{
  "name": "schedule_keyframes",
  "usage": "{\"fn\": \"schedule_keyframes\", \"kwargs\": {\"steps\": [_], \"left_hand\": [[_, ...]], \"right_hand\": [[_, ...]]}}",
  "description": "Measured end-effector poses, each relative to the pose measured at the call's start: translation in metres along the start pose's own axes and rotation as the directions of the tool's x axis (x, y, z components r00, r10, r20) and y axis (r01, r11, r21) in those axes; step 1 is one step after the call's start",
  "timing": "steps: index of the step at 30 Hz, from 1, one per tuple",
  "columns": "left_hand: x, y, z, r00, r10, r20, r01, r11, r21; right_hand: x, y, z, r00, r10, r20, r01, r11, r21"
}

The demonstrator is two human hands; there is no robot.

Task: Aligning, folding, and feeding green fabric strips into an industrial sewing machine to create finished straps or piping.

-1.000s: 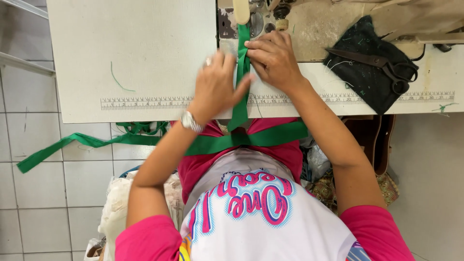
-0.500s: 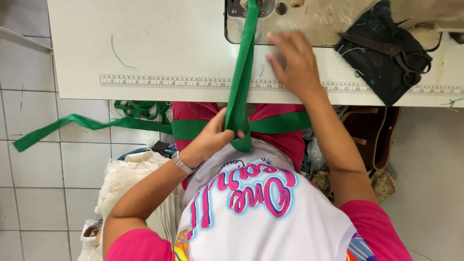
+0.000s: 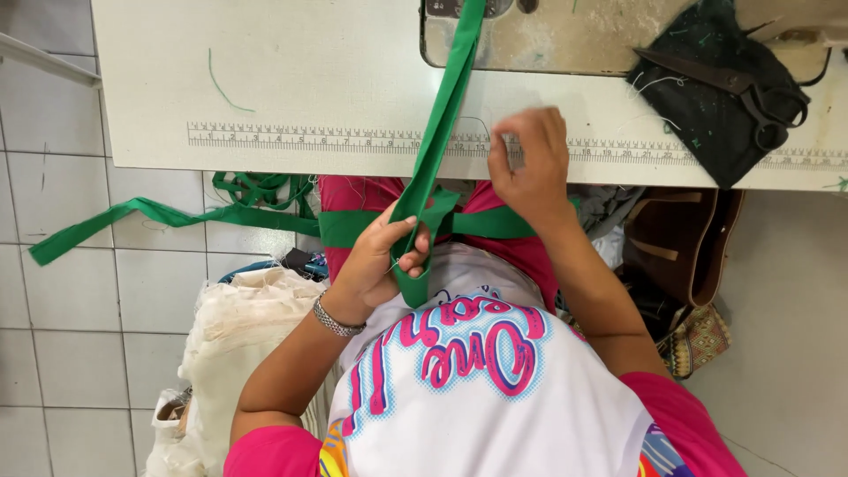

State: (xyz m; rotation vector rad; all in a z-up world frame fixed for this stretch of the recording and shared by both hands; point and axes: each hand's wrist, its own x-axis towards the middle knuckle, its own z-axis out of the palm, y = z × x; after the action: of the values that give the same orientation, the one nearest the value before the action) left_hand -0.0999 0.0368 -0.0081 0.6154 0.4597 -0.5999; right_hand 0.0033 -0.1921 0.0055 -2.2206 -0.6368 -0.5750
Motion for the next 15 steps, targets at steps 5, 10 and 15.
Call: {"fn": "schedule_keyframes", "kwargs": {"steps": [5,10,15], "left_hand": [[-0.003,-0.005,0.012,0.999,-0.028,0.044,0.029,0.999,-0.044],[-0.003,-0.011,0.014,0.995,0.043,0.09,-0.046,0.999,0.026],[-0.008,-0.005,0.024,0.921,0.367,0.128,-0.381,0.788,0.484]], "right_hand": [[-0.01,-0.012,0.019,0.978,-0.146,-0.149,0.15,0.989,0.019],[0.003,-0.018,0.028,0.925,-0.331,-0.186,0.325,0.944,-0.063],[0.004,-0.013,0.021,0.909,-0.417,-0.006,0.412,0.899,-0.153]]}}
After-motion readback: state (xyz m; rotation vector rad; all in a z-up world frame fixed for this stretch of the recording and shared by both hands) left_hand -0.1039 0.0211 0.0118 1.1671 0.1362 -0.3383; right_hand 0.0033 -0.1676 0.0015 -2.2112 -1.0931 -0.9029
